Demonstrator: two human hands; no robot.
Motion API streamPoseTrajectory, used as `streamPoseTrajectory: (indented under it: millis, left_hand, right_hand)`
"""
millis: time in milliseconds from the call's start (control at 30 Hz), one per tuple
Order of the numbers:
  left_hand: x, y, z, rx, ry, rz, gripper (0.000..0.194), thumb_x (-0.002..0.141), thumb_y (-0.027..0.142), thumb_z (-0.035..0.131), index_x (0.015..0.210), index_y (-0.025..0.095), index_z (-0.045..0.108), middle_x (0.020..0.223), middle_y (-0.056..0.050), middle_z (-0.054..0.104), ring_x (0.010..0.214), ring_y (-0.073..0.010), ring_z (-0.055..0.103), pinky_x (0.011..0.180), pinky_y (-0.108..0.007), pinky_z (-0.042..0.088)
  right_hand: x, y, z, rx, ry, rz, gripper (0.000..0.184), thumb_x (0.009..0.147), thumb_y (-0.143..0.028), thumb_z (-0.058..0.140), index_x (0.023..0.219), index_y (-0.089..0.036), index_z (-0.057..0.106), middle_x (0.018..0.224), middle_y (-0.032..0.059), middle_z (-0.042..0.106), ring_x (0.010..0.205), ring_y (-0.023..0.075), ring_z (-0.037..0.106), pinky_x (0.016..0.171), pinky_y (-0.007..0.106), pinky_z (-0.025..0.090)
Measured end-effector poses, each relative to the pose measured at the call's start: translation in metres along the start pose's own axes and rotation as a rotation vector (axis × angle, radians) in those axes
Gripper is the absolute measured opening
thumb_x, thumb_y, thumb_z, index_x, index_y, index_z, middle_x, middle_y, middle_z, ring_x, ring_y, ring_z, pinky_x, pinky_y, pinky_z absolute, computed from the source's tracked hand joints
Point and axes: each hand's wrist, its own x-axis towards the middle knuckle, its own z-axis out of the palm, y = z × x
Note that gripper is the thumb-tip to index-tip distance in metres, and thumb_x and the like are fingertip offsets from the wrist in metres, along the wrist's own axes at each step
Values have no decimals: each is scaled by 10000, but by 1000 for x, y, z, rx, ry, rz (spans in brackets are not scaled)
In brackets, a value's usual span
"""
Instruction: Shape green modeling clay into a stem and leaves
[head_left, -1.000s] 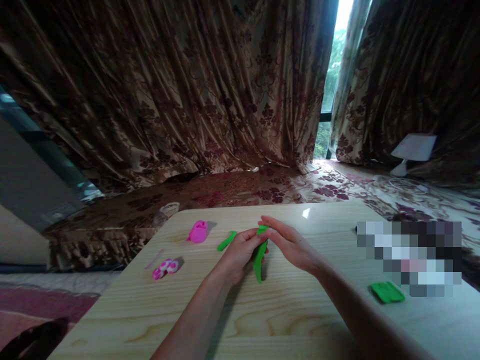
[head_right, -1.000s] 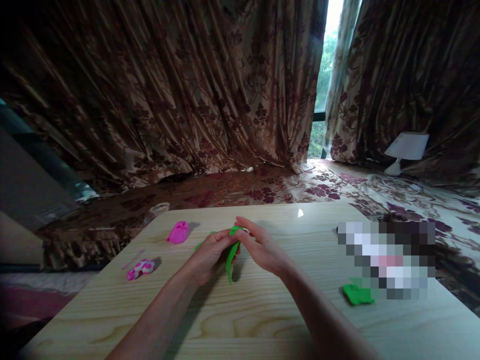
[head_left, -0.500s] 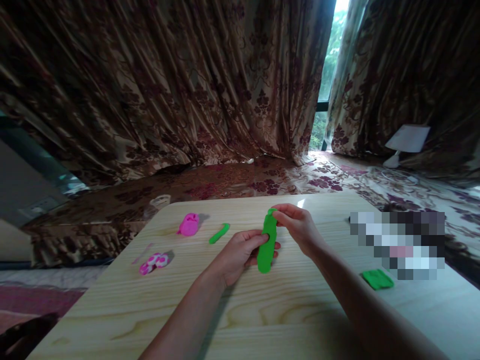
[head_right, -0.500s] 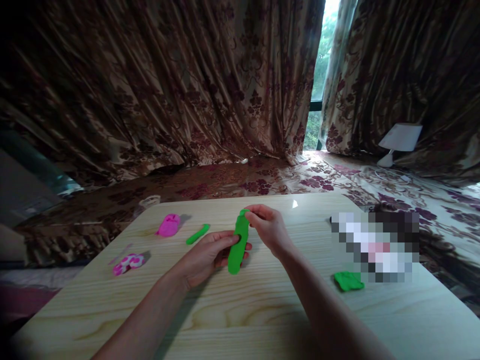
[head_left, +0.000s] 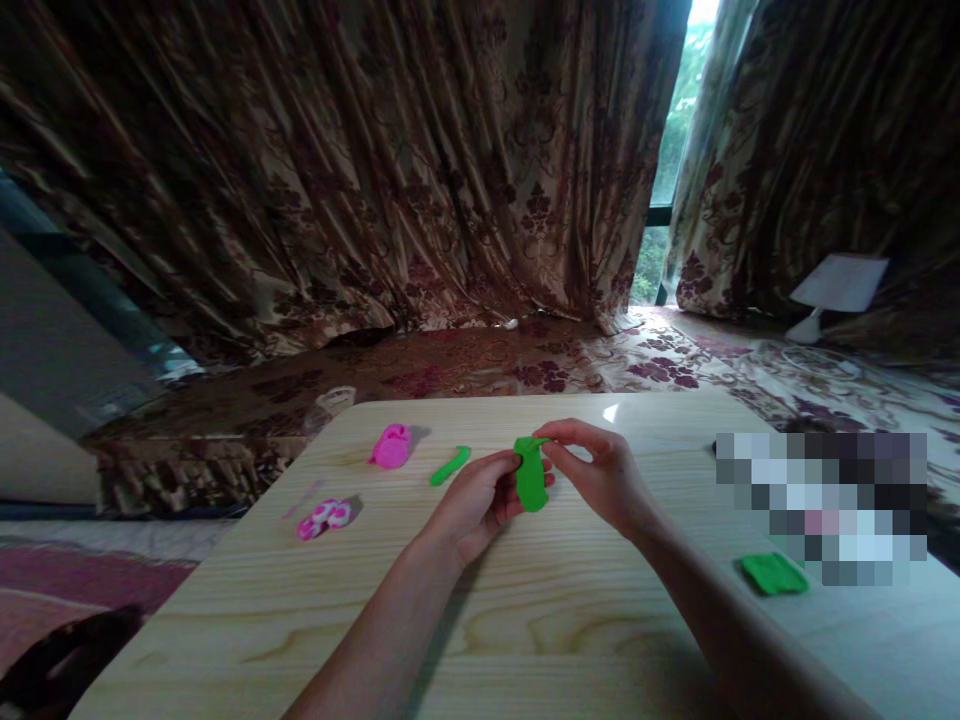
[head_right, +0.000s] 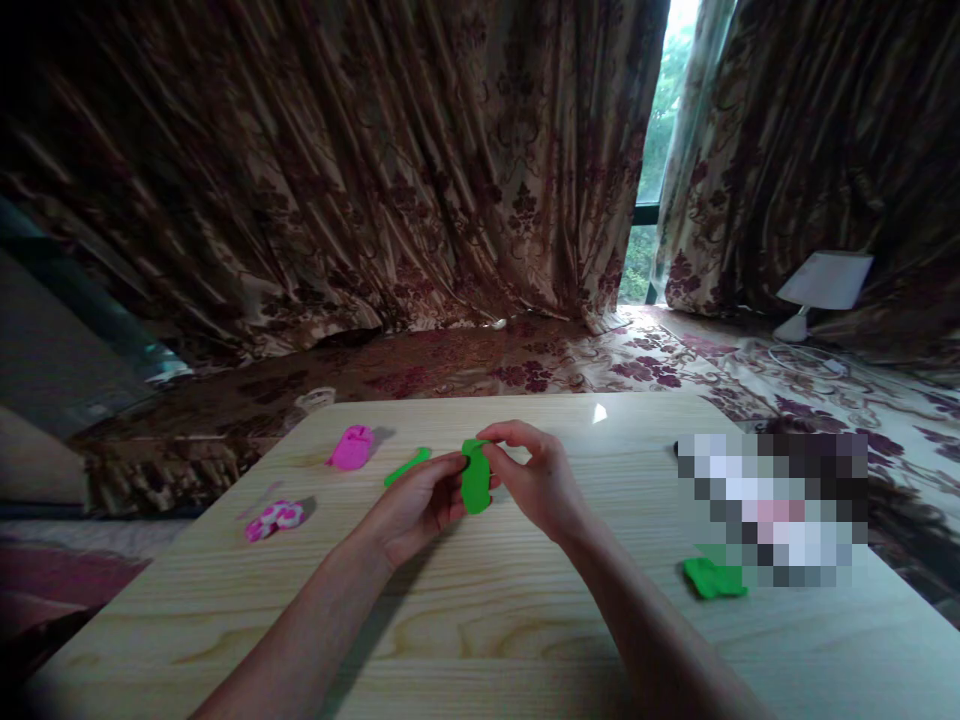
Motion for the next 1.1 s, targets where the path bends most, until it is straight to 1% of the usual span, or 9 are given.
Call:
streamPoseTrajectory:
  millis: [100,200,367,600,733,867,1000,1067,1100]
  left_hand:
    - [2,4,-2,-117,35,10,117,824,119,495,828,96,610,624,-63,675,527,-141,645,490,-221,527]
    - [3,6,-5,-160,41,22,144,842,117,461,816,92,600,620,-54,667,514,-116,632,520,-212,536]
    - [2,10,-7,-209,44,42,155,840,93,439,841,90,594,651,-59,674,537,-120,641,532,-216,542]
    - [2,11,-8,-238,14,54,153,822,83,460,878,77,602,671,-70,682,529,-116,632,529,-210,537]
    - [2,11,-8,-241,15,53,165,814,88,475,902,71,613,688,-78,688,540,-118,634,534,-211,537]
    - [1,11,-8,-229,19,54,154,800,94,503,877,81,636,682,-61,682,541,-109,624,540,-206,532]
    - [1,9,-9,-153,-9,129,138,746,81,596,864,105,663,775,-46,691,613,-94,624,580,-178,513]
    - [1,6,-8,-85,18,188,156,724,92,634,873,116,672,812,-44,694,649,-90,621,598,-169,497]
    - [1,5,-8,-50,49,212,164,724,105,640,884,120,675,808,-43,694,652,-89,617,607,-171,491]
  right_hand:
    - [-5,1,5,-88,-46,-223,213,760,-100,591,900,-234,680,902,26,678,887,180,608,819,350,490]
    - [-7,3,7,-155,-92,-308,205,767,-86,603,891,-229,682,926,39,662,921,181,584,831,349,482]
    - [-8,4,8,-256,-135,-324,180,776,-92,613,876,-220,691,958,50,631,953,181,553,848,343,463]
    - [-9,7,10,-286,-194,-327,161,785,-106,614,870,-219,691,958,46,623,948,174,537,833,328,460]
    - [-9,9,9,-316,-215,-336,179,785,-98,599,885,-219,684,956,48,622,947,180,530,831,336,459]
    - [-9,7,8,-351,-236,-354,234,779,-75,575,921,-233,675,967,49,619,955,189,525,845,357,455]
    - [-10,5,7,-401,-301,-388,253,777,-98,575,967,-237,668,1007,56,619,995,209,512,873,384,444]
    - [-9,4,6,-393,-315,-401,252,791,-113,568,990,-237,660,1007,53,630,995,208,521,883,387,441]
    - [-9,3,5,-377,-294,-398,252,803,-118,559,1004,-237,653,1006,52,634,989,203,530,885,384,443]
